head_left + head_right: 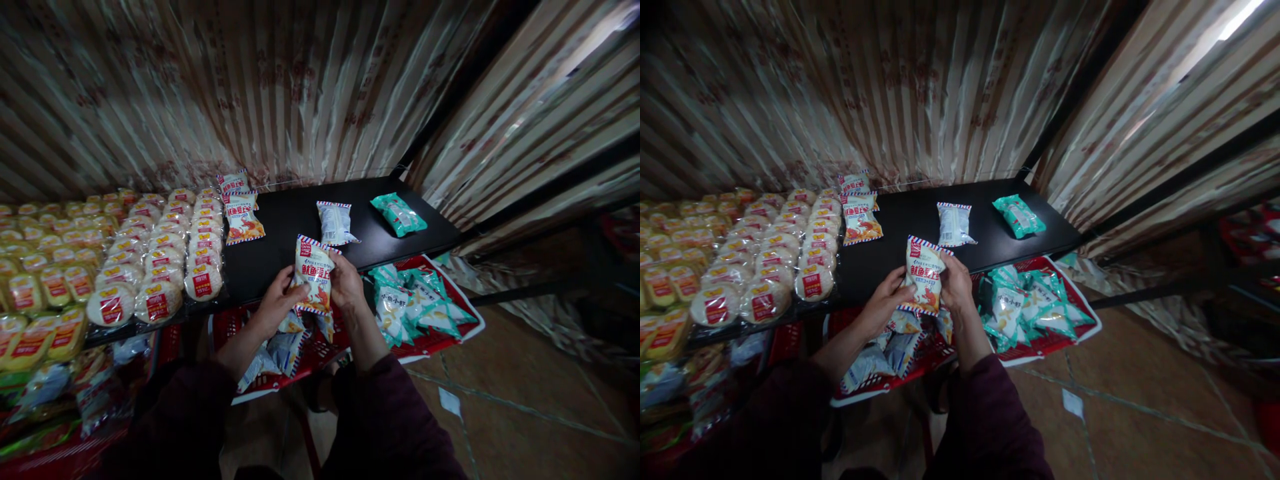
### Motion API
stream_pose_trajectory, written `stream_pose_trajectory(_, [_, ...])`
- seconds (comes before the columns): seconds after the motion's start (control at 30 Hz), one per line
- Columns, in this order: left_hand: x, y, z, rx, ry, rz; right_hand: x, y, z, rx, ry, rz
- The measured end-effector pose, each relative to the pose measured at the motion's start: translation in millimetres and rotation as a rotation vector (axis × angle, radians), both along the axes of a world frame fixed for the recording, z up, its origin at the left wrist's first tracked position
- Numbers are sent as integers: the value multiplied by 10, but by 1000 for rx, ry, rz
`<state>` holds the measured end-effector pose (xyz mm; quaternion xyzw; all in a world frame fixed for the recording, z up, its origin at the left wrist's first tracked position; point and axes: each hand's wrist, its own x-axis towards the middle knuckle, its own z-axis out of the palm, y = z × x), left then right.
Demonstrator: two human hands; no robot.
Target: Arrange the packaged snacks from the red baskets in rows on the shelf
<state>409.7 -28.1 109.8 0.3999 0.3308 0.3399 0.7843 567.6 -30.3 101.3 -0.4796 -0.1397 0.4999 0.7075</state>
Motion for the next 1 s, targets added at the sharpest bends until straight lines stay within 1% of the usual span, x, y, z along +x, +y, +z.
stream_pose_trajectory(0.1, [24,-17,-44,-6,17,-20,28,35,-41,-17,33,-72])
stream_pose_trajectory(0.27, [44,-7,-105,124,99,-35,67,42,-82,-10,-8,-156])
stream_pose_trajectory(0.37, [37,-3,-111,213,192,-13,66,47,-83,-11,-59,-163])
stream_pose_trajectory(0.43, [26,-1,-102,251,240,10,49,46,-48,1,-68,-145])
stream_pose_trajectory(0.5, [12,8,-90,263,260,43,26,35,15,34,-64,-107])
stream_pose_trajectory(0.57, [-1,31,-82,254,236,94,4,10,89,74,-84,-33])
stream_pose_trajectory(0.67, [-16,100,-83,193,121,182,-19,-48,172,74,-128,120])
stream_pose_trajectory(0.73, [-26,165,-92,140,52,244,-33,-87,193,62,-130,214])
stream_pose_trajectory(0.87, [-54,288,-118,101,47,381,-76,-123,156,100,-163,371])
stream_pose_trajectory(0.93, [-69,322,-126,101,65,404,-104,-115,106,94,-209,384])
stream_pose_trajectory(1.0, [-80,336,-120,106,71,410,-126,-95,46,80,-251,350])
